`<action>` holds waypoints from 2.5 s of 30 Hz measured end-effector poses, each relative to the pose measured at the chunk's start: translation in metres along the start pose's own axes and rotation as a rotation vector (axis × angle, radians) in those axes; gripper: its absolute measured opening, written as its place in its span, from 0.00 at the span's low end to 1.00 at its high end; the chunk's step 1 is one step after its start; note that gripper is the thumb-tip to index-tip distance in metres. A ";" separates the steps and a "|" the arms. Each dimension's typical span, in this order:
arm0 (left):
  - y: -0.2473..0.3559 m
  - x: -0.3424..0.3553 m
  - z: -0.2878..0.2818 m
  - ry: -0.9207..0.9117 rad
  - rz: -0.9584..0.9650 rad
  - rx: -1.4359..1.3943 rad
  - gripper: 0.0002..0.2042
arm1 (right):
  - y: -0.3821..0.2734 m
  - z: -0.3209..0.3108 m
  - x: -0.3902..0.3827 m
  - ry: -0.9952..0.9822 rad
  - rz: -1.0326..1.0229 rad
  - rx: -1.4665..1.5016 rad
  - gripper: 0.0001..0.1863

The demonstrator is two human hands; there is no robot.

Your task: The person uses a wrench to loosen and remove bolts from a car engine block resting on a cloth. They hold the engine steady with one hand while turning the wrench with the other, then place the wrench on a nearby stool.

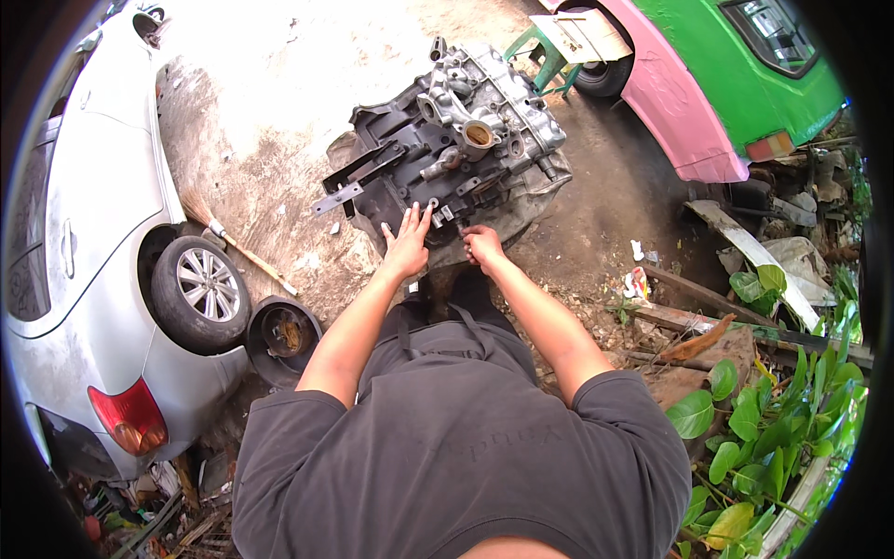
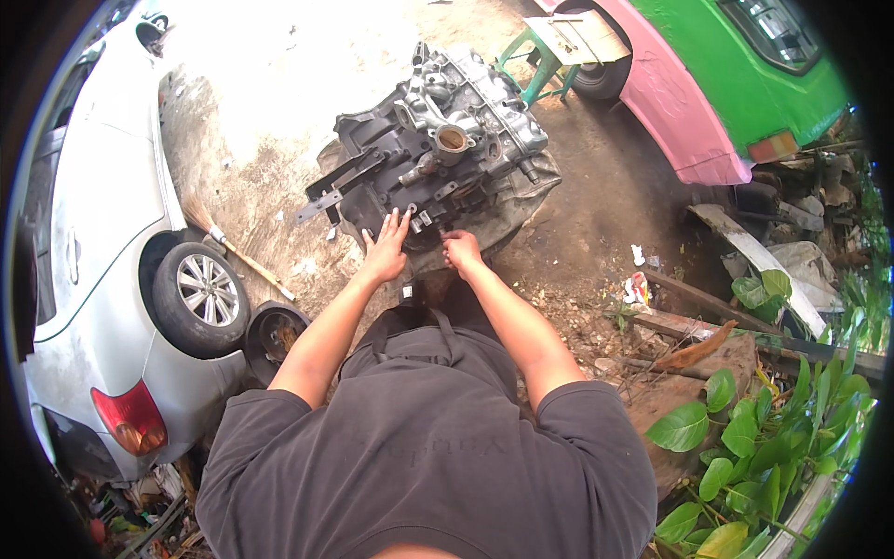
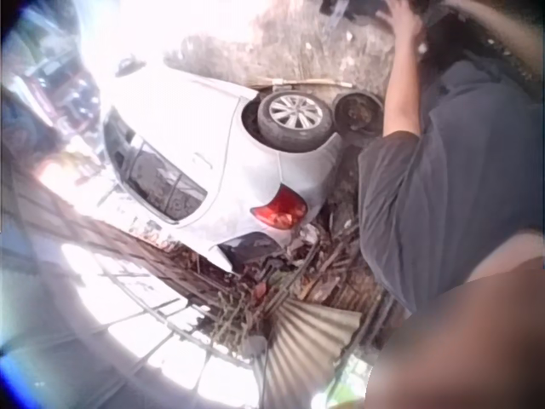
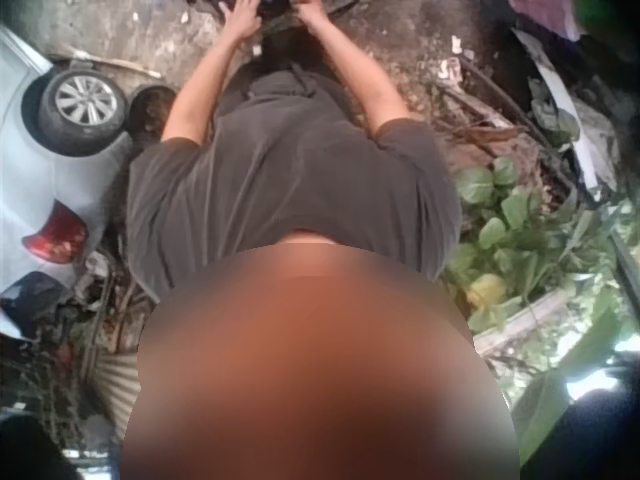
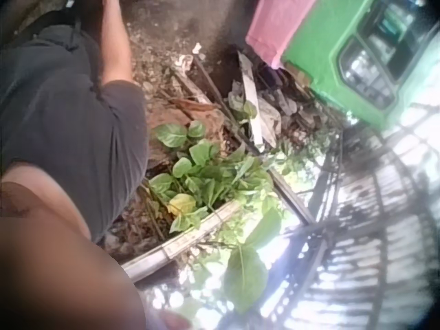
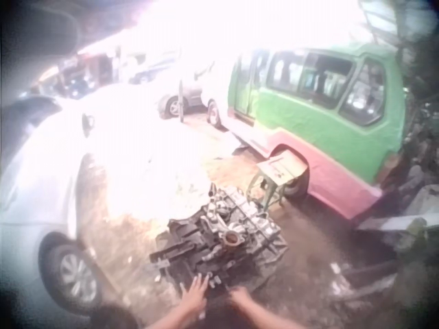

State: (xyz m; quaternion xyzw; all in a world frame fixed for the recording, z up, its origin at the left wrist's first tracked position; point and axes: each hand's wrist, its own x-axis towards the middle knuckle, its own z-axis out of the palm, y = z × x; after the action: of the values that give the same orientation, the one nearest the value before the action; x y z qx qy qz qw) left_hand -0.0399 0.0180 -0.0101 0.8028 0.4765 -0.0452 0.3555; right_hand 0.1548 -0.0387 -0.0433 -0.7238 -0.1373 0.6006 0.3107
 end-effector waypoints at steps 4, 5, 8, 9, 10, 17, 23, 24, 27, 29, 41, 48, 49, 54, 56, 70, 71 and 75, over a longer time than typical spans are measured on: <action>-0.002 0.000 -0.002 -0.019 0.012 0.001 0.46 | 0.003 -0.007 0.001 0.084 0.038 0.019 0.22; -0.003 0.000 -0.003 -0.024 0.015 0.003 0.46 | 0.003 -0.012 0.003 0.078 0.052 0.077 0.22; -0.004 0.000 -0.004 -0.039 0.017 0.010 0.45 | -0.002 -0.028 0.014 0.035 0.171 0.219 0.15; -0.004 0.000 -0.004 -0.043 0.018 0.016 0.45 | -0.002 -0.034 0.017 -0.018 0.181 0.212 0.14; -0.004 0.000 -0.004 -0.044 0.019 0.013 0.45 | 0.001 -0.042 0.018 -0.072 0.191 0.208 0.13; -0.003 -0.002 -0.004 -0.028 0.008 0.023 0.45 | 0.027 -0.096 0.024 -0.043 0.274 -0.203 0.07; 0.003 0.000 0.008 0.044 -0.026 0.030 0.46 | 0.012 -0.131 0.031 0.308 -0.008 -0.954 0.21; 0.005 0.001 0.011 0.048 -0.042 0.034 0.46 | 0.009 -0.134 0.029 0.294 -0.056 -0.982 0.21; 0.010 0.003 0.014 0.043 -0.083 0.040 0.47 | 0.001 -0.139 0.026 0.231 -0.236 -0.985 0.19; 0.013 0.003 0.015 0.048 -0.104 0.023 0.48 | -0.004 -0.141 0.032 0.208 -0.194 -1.058 0.18; 0.021 0.009 0.021 -0.037 -0.182 0.081 0.52 | 0.001 -0.154 0.084 -0.009 -0.311 -1.248 0.17; 0.021 0.012 0.027 -0.038 -0.208 0.109 0.52 | -0.004 -0.139 0.102 -0.114 -0.387 -1.264 0.17; 0.022 0.012 0.027 -0.036 -0.213 0.108 0.52 | -0.004 -0.138 0.103 -0.118 -0.399 -1.267 0.17; 0.022 0.014 0.031 -0.037 -0.240 0.112 0.53 | -0.006 -0.137 0.104 -0.072 -0.494 -1.315 0.17; 0.021 0.014 0.032 -0.041 -0.242 0.113 0.54 | -0.007 -0.137 0.105 -0.097 -0.484 -1.301 0.17; 0.020 0.012 0.028 -0.051 -0.214 0.094 0.52 | -0.008 -0.134 0.101 -0.035 -0.508 -1.309 0.16; 0.020 0.012 0.028 -0.049 -0.207 0.091 0.52 | -0.008 -0.134 0.101 -0.030 -0.514 -1.317 0.16; 0.019 0.012 0.027 -0.067 -0.213 0.081 0.52 | -0.011 -0.132 0.102 -0.004 -0.527 -1.381 0.16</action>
State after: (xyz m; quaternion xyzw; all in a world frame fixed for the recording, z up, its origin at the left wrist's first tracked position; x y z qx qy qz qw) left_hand -0.0107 0.0045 -0.0256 0.7594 0.5449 -0.1288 0.3314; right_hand 0.3072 -0.0095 -0.1052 -0.6964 -0.6538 0.2843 -0.0819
